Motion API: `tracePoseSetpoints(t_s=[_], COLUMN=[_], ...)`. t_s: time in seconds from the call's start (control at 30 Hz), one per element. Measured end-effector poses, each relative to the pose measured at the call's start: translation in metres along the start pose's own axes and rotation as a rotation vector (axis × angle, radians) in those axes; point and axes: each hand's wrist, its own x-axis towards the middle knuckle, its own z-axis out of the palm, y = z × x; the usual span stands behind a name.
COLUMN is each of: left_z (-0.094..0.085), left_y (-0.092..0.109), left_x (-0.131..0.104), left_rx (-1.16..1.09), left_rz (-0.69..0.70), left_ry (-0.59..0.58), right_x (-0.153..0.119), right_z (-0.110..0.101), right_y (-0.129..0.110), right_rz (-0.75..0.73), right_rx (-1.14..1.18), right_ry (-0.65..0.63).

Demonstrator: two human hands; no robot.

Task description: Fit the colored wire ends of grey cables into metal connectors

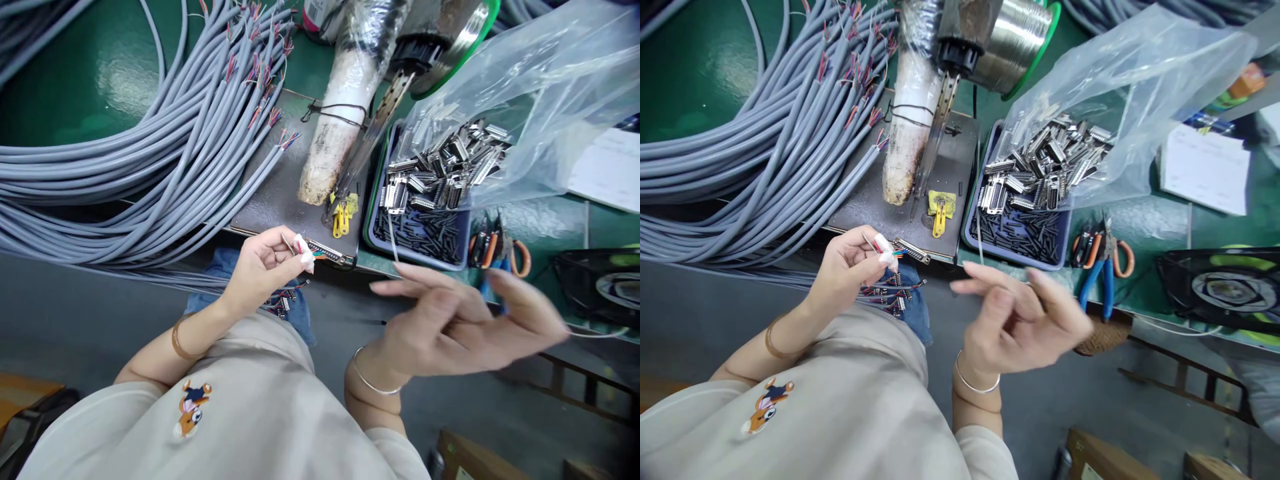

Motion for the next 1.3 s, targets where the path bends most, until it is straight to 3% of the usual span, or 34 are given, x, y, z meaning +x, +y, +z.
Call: tracePoseSetpoints(t_s=[0.13, 0.23, 0.47, 0.67, 1.0, 1.3], left_z=[0.001, 0.001, 0.002, 0.005, 0.008, 0.009], left_y=[0.003, 0.003, -0.008, -0.006, -0.003, 0.001], left_x=[0.001, 0.002, 0.003, 0.010, 0.023, 0.027], left_rx=[-0.011, 0.000, 0.109, 0.134, 0.246, 0.314], left_rz=[-0.025, -0.024, 0.052, 0.060, 0.161, 0.155], left_ry=[-0.018, -0.035, -0.011, 0.063, 0.131, 0.147], right_x=[-0.012, -0.014, -0.023, -0.021, -0.011, -0.005], right_z=[0.005, 0.012, 0.025, 0.028, 0.034, 0.036], right_y=[0.004, 0.010, 0.019, 0.022, 0.024, 0.025], right_rz=[0.014, 0.014, -0.132, 0.008, -0.070, -0.093], right_rx=[-0.039, 0.059, -0.005, 0.091, 0.041, 0.025], right_ry=[-0.351, -0.444, -0.344, -0.387, -0.389, -0.393])
